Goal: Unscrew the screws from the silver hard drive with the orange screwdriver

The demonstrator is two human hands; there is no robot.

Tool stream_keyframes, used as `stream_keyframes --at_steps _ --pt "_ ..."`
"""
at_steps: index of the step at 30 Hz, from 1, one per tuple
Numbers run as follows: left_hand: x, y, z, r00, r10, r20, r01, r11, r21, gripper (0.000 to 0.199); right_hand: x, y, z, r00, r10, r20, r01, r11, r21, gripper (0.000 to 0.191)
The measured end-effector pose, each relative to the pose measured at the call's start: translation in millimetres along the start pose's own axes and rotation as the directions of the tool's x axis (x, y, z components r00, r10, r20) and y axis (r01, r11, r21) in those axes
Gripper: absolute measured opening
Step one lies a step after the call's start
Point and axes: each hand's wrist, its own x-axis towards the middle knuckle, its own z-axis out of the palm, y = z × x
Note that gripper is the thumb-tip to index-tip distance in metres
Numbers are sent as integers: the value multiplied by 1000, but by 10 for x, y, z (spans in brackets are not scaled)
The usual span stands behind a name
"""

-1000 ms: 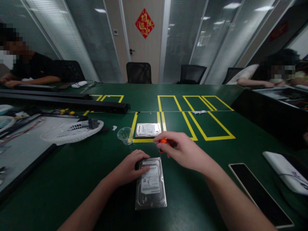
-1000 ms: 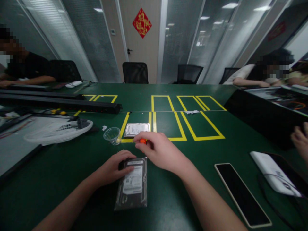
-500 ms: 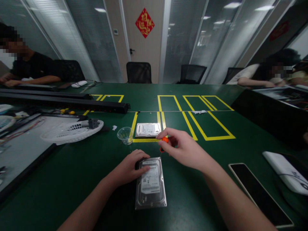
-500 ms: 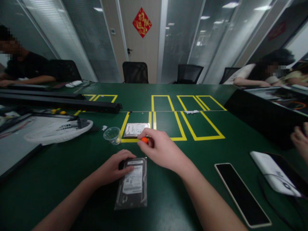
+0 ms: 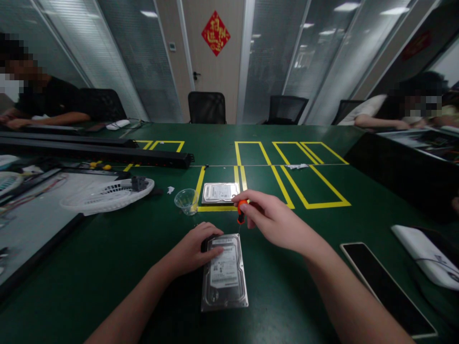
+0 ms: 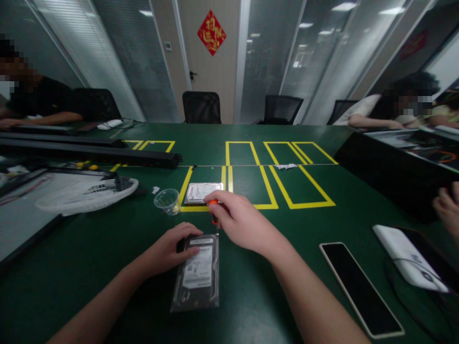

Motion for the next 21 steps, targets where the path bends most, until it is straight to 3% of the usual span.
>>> stream_keyframes --at_steps 7,17,21 --pt "3 -20 11 1000 7 -2 -7 1000 -1 28 -5 -39 -1 1000 -15 -13 14 999 -42 11" --pt "0 -8 0 1000 14 -6 -14 1000 7 27 -11 -10 -1 999 -30 12 30 999 27 29" --pt "4 -10 -1 1000 7 -4 -7 1000 6 28 -11 -5 -4 1000 -16 -11 16 1000 22 22"
